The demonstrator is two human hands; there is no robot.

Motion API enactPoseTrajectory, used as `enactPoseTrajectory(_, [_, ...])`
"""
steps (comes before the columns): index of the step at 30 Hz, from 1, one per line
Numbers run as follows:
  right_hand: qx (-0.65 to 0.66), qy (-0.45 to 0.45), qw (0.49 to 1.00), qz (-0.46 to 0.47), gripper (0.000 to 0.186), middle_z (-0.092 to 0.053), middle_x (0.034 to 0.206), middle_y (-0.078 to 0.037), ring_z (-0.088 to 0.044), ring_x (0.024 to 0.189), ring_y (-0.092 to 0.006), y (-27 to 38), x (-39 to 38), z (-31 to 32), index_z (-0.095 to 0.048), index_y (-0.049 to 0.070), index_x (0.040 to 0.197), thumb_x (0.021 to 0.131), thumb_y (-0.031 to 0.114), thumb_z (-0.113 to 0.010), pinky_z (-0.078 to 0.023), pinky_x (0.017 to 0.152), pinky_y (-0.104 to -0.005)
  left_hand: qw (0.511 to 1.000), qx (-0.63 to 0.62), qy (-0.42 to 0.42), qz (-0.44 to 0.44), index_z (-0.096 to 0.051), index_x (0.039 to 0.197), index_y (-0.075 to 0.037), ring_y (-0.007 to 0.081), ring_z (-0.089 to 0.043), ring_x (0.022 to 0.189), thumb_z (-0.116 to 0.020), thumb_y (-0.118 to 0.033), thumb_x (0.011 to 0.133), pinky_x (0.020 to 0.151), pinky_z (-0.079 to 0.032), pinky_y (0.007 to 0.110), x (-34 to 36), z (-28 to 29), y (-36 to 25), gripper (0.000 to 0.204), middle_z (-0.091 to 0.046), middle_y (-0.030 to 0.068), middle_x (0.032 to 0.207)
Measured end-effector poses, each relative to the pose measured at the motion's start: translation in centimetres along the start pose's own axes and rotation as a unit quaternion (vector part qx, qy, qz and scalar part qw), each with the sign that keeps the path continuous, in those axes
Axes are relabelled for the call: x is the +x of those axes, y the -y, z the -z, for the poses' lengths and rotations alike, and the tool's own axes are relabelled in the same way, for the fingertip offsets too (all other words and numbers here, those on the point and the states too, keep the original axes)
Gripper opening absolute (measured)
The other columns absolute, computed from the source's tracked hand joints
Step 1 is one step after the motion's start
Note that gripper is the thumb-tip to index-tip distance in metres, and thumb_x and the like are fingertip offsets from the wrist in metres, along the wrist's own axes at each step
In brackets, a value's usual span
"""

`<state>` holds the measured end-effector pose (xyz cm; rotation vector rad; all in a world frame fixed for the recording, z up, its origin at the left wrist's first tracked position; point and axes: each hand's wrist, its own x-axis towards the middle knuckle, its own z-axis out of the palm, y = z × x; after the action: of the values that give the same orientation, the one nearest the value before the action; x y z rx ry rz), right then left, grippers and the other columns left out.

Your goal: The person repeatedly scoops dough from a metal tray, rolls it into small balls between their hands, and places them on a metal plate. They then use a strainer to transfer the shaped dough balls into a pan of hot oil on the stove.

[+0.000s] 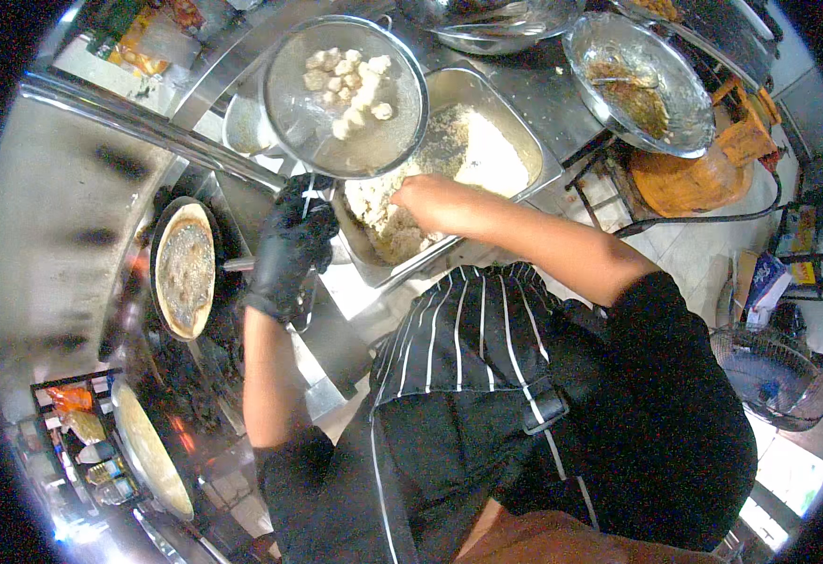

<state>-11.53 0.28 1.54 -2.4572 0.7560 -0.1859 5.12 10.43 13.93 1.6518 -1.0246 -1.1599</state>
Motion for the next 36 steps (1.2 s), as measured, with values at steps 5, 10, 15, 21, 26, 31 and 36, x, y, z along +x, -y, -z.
enactPoseTrajectory(5, [0.022, -0.022, 0.993, -0.115, 0.035, -0.061, 0.093, -0.021, -0.058, 0.093, -0.033, -2.7, -3.1, 2.9, -0.063, 0.005, 0.099, 0.068, -0.005, -0.047, -0.045, 0.08, -0.0408, 0.996, 0.046, 0.066, -0.042, -0.046, 0.113, -0.007, 0.0089, -0.044, 0.05, -0.048, -0.001, 0.08, 0.042, -0.036, 0.023, 3.2, -2.7, 4.2, 0.033, -0.052, 0.0024, 0.071])
enactPoseTrajectory(10, [0.02, 0.02, 0.987, -0.156, 0.038, -0.061, 0.097, -0.02, -0.059, 0.094, -0.032, -6.1, -3.2, 3.4, -0.062, 0.005, 0.101, 0.069, -0.006, -0.044, -0.046, 0.081, -0.0362, 0.948, 0.275, 0.004, -0.162, -0.046, 0.113, -0.005, 0.0413, -0.056, 0.069, -0.05, -0.006, 0.081, 0.06, -0.045, 0.045, 4.1, -6.4, 7.0, 0.032, -0.057, 0.0261, 0.08])
enactPoseTrajectory(15, [-0.029, 0.05, 0.985, -0.164, 0.036, -0.062, 0.1, -0.016, -0.058, 0.096, -0.0301, -9.2, -2.1, 2.5, -0.062, 0.005, 0.1, 0.07, -0.004, -0.045, -0.044, 0.084, -0.0354, 0.85, 0.449, -0.026, -0.274, -0.046, 0.114, -0.007, 0.0377, -0.058, 0.066, -0.05, -0.003, 0.078, 0.057, -0.045, 0.045, 4.1, -8.6, 6.8, 0.036, -0.058, 0.0214, 0.073])
enactPoseTrajectory(21, [0.181, -0.147, 0.963, -0.137, 0.026, -0.063, 0.077, -0.01, -0.06, 0.065, -0.0215, -10.1, -1.7, 4.0, -0.063, 0.005, 0.087, 0.082, 0.029, -0.057, -0.047, 0.064, -0.0357, 0.882, 0.382, -0.1, -0.259, -0.045, 0.117, -0.008, 0.038, -0.058, 0.064, -0.051, -0.003, 0.078, 0.054, -0.044, 0.045, 3.2, -7.8, 6.3, 0.04, -0.058, 0.0214, 0.073])
enactPoseTrajectory(26, [0.151, -0.167, 0.957, -0.184, 0.025, -0.064, 0.089, -0.011, -0.061, 0.077, -0.0274, -9.5, -0.7, 5.0, -0.065, 0.011, 0.087, 0.076, 0.032, -0.061, -0.047, 0.067, -0.0386, 0.895, 0.312, -0.144, -0.286, -0.045, 0.118, -0.01, 0.0386, -0.058, 0.063, -0.051, -0.001, 0.078, 0.054, -0.044, 0.043, 2.2, -5.5, 6.2, 0.041, -0.058, 0.0228, 0.075])
enactPoseTrajectory(31, [-0.154, -0.051, 0.984, 0.072, 0.018, -0.061, 0.083, -0.013, -0.061, 0.077, -0.0276, -6.6, 1.6, 0.5, -0.062, 0.009, 0.089, 0.079, 0.022, -0.053, -0.049, 0.065, -0.0392, 0.937, 0.227, -0.153, -0.22, -0.047, 0.115, -0.01, 0.0362, -0.059, 0.062, -0.05, 0.0, 0.079, 0.055, -0.045, 0.04, 0.7, -3.4, 6.3, 0.037, -0.059, 0.0212, 0.077])
enactPoseTrajectory(36, [-0.237, -0.055, 0.967, 0.074, 0.023, -0.061, 0.086, -0.018, -0.061, 0.081, -0.0326, -10.0, 4.5, 0.1, -0.063, 0.012, 0.09, 0.083, 0.022, -0.044, -0.048, 0.071, -0.0437, 0.949, 0.201, -0.153, -0.191, -0.048, 0.112, -0.003, 0.0068, -0.047, 0.064, -0.046, 0.004, 0.083, 0.054, -0.04, 0.023, -1.1, -1.9, 6.3, 0.03, -0.053, -0.0002, 0.08])
